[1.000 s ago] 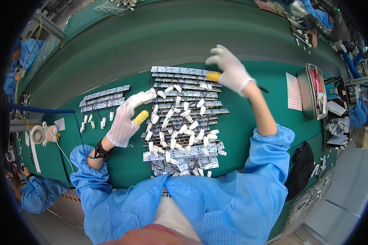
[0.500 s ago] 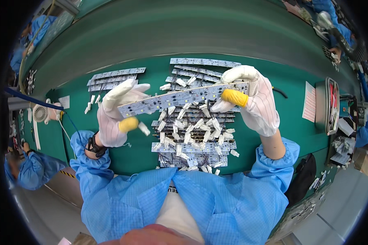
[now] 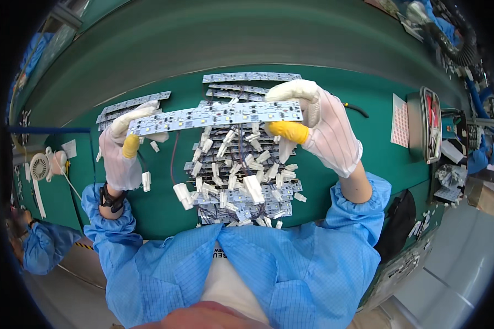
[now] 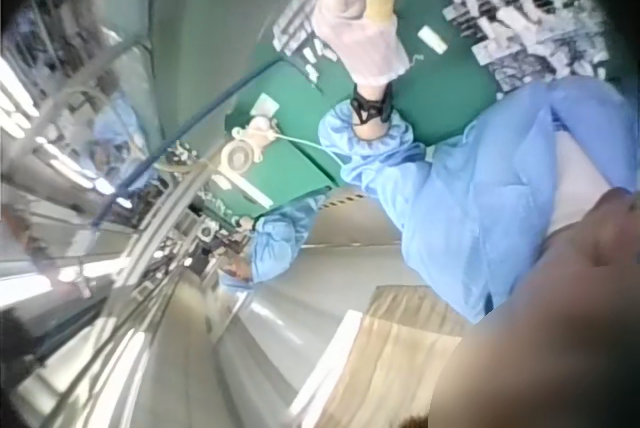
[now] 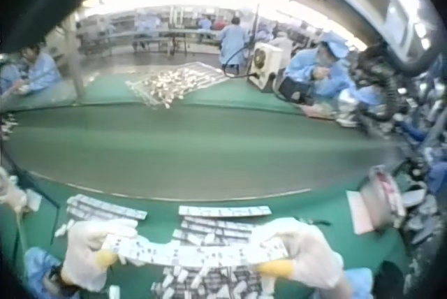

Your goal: The recorder is assembling and inspecting strips of circuit boards at a manual assembly station on a production floor.

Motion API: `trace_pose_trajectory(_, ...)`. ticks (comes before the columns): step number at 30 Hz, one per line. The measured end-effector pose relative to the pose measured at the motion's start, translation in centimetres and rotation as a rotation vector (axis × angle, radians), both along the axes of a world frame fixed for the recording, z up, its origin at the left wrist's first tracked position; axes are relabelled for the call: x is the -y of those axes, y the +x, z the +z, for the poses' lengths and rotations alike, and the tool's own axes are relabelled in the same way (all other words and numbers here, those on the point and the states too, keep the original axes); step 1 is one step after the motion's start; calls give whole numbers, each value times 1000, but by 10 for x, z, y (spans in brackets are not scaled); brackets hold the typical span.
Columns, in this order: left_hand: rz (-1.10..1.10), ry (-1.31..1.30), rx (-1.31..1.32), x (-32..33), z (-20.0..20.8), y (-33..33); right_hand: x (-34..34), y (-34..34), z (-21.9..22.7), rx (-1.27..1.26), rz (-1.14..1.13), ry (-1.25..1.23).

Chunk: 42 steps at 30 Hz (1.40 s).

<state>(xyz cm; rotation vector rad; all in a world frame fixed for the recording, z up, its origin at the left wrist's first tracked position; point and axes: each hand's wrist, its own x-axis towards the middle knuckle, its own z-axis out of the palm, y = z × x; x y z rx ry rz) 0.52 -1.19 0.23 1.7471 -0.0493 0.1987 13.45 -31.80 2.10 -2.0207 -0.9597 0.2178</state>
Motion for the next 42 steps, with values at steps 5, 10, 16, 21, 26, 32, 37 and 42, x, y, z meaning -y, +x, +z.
trace_pose_trajectory(5, 34, -10, -35, 1, -4, -3, -2, -9, 9, -498, 8, 275)
trace_pose_trajectory(10, 18, -45, -66, 0, -6, 2, -2, -5, 6, -503, 18, 290)
trace_pose_trajectory(16, 22, -98, 35, 1, -1, 0, -8, -10, 9, -574, -35, 424)
trace_pose_trajectory(21, 92, 161, 222, 3, -4, 2, -6, -7, 6, -503, -25, 404)
trace_pose_trajectory(26, 157, 335, 220, -4, 2, -5, -7, -6, 11, -589, 56, 438)
trace_pose_trajectory(32, -55, 437, 398, -16, 1, 3, -7, -7, 10, -568, 13, 477)
trace_pose_trajectory(37, 93, 292, 246, -8, 1, 2, -5, -8, 13, -487, -30, 440)
trace_pose_trajectory(42, 94, 293, 181, -11, 2, 4, 3, -8, 12, -632, -33, 415)
